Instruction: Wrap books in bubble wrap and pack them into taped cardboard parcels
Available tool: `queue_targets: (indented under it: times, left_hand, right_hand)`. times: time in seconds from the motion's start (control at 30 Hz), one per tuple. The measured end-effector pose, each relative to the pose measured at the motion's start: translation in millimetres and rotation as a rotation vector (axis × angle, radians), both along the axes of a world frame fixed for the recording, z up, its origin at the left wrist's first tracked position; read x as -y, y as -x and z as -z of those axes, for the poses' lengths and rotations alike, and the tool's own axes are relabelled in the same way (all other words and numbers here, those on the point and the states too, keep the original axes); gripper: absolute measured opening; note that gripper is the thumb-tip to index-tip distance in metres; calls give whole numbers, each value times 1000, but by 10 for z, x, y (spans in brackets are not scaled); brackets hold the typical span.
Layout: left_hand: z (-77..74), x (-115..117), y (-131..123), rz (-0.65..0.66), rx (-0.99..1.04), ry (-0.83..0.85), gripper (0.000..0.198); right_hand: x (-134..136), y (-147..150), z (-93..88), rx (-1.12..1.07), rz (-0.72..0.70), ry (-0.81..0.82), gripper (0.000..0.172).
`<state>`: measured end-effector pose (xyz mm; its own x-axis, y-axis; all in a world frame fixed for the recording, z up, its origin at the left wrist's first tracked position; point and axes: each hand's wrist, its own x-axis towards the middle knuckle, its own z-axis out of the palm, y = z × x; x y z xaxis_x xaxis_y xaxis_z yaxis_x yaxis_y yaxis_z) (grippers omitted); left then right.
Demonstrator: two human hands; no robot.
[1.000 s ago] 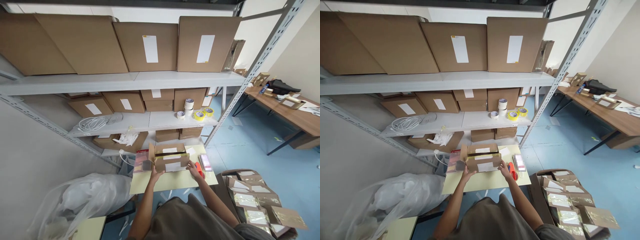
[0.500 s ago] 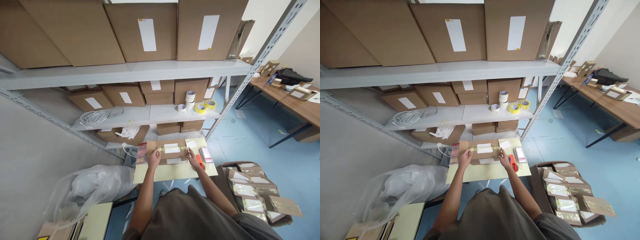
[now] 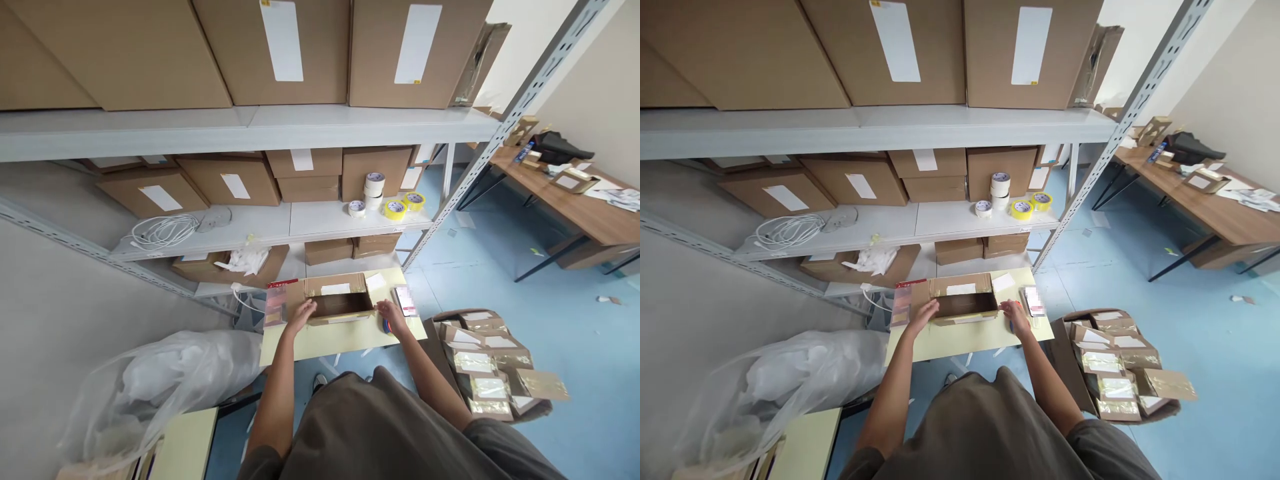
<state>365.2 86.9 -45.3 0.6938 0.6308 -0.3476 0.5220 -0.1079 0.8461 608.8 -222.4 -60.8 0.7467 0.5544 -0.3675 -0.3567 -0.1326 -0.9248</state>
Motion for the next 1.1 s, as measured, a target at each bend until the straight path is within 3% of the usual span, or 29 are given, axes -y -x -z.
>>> queue_targets:
  times: [0.1,0.2,0.3,0.37,0.5,0.67,0.87,1.0,1.1]
  left_hand:
    - [120,88,36,193,-49,-131,68]
    - [263,186,27,276,-158,-286,80]
    - [407,270,32,313,-204,-402,66]
    - [493,315,56,319,-174,-459,48]
    - [630,387,96,307,-67,-534,28]
    - [707,433,70,285,11,-542,23]
    - [720,380,93,314,58,-532,24]
    - [725,349,103,323,70,-536,24]
    - [715,357,86,307,73,-548,22]
  right_hand:
    - [-55,21,-62,200,-42,62,54]
    - [-313,83,-126,382,-192,149,41]
    - [-657,166,-94,538,-404,313,33]
    - [-847,215,-17,667,-483,432,43]
    - [-1072,231,130,920,-422,568,72]
    - [-1380,-25,48,1078,-424,623,78]
    - [-1870,-349,-133,1056,-573,894,80]
    - [-1939,-370,-57,951,-721,1032,78]
    - [-1925,-339,33,934,-741,1052,74]
